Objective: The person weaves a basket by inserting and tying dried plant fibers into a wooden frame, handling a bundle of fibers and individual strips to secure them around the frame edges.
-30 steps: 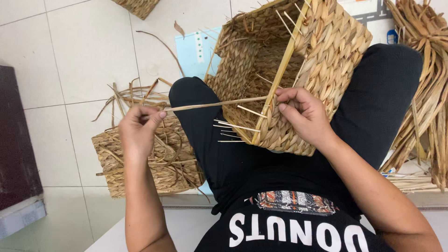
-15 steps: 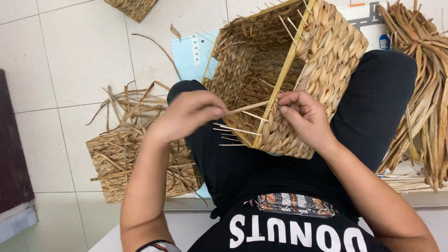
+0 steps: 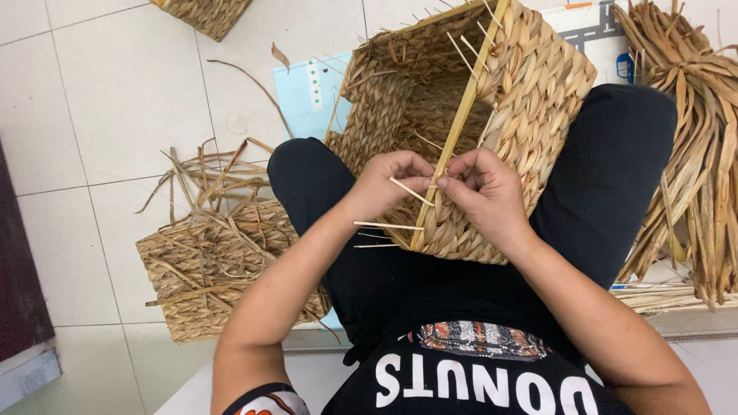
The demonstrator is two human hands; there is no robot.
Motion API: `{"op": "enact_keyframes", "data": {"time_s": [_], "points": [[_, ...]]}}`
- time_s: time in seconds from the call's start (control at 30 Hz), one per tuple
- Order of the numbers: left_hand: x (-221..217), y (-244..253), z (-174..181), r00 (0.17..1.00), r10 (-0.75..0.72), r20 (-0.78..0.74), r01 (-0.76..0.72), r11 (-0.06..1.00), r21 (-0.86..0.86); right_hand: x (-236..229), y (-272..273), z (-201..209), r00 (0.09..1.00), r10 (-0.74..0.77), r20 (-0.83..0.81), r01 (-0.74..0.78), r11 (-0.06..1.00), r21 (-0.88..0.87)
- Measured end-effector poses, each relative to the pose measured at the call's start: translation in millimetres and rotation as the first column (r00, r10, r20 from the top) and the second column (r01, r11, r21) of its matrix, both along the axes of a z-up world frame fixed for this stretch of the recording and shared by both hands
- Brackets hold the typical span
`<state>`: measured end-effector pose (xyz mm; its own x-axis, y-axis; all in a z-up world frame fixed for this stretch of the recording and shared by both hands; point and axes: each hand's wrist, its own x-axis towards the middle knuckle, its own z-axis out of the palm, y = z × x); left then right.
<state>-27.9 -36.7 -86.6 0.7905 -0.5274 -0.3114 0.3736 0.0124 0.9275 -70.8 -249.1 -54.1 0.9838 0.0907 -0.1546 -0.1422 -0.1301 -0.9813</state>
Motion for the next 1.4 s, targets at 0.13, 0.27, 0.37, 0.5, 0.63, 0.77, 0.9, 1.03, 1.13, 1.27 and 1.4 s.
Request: {"op": "enact_keyframes", "data": {"time_s": [0.13,0.27,0.37,0.5,0.63,0.77,0.9,1.03,1.13,1.27,1.4], "points": [[-18,-1,-20,0.994,0.091,-0.056,-0.095,0.993,-0.067,1,2,3,0.999,0.012,-0.030,-0.012,1.000,0.003],[-16,2,-33,0.995,0.060,-0.083,-0.071,0.988,-0.139,0,2,3,1.000,0.023,-0.019,-0.023,1.000,-0.003],[-9,-1,-40,0.990,0.021,-0.141,-0.048,0.980,-0.192,2,1,1,1.000,0.022,-0.012,-0.022,1.000,-0.021],[-7,-10,-44,0.995,0.055,-0.088,-0.067,0.987,-0.143,2,0,0,1.000,0.003,-0.030,-0.002,1.000,0.024],[-11,-12,-43,0.995,0.089,-0.035,-0.092,0.990,-0.103,3,-1,-1,0.999,0.007,-0.032,-0.006,1.000,0.030],[-19,-17,-40,0.986,0.152,-0.075,-0.159,0.981,-0.112,5,-4,0,0.999,0.038,-0.030,-0.036,0.997,0.074],[-18,-20,-39,0.988,0.157,-0.004,-0.157,0.988,0.004,7,-6,-5,0.997,0.041,-0.067,-0.034,0.993,0.111],[-22,-18,-32,0.986,0.164,-0.043,-0.167,0.982,-0.087,7,-8,-9,0.998,0.060,-0.033,-0.055,0.991,0.123],[-25,-9,-26,0.996,0.086,-0.022,-0.089,0.986,-0.143,7,-11,-12,0.997,0.052,-0.061,-0.046,0.994,0.101],[-26,-14,-31,0.984,0.134,-0.115,-0.146,0.984,-0.104,6,-18,-12,0.983,0.154,-0.097,-0.133,0.972,0.194],[-25,-21,-34,0.971,0.239,-0.006,-0.239,0.970,-0.045,8,-19,-6,0.973,0.183,-0.142,-0.158,0.973,0.169]]}}
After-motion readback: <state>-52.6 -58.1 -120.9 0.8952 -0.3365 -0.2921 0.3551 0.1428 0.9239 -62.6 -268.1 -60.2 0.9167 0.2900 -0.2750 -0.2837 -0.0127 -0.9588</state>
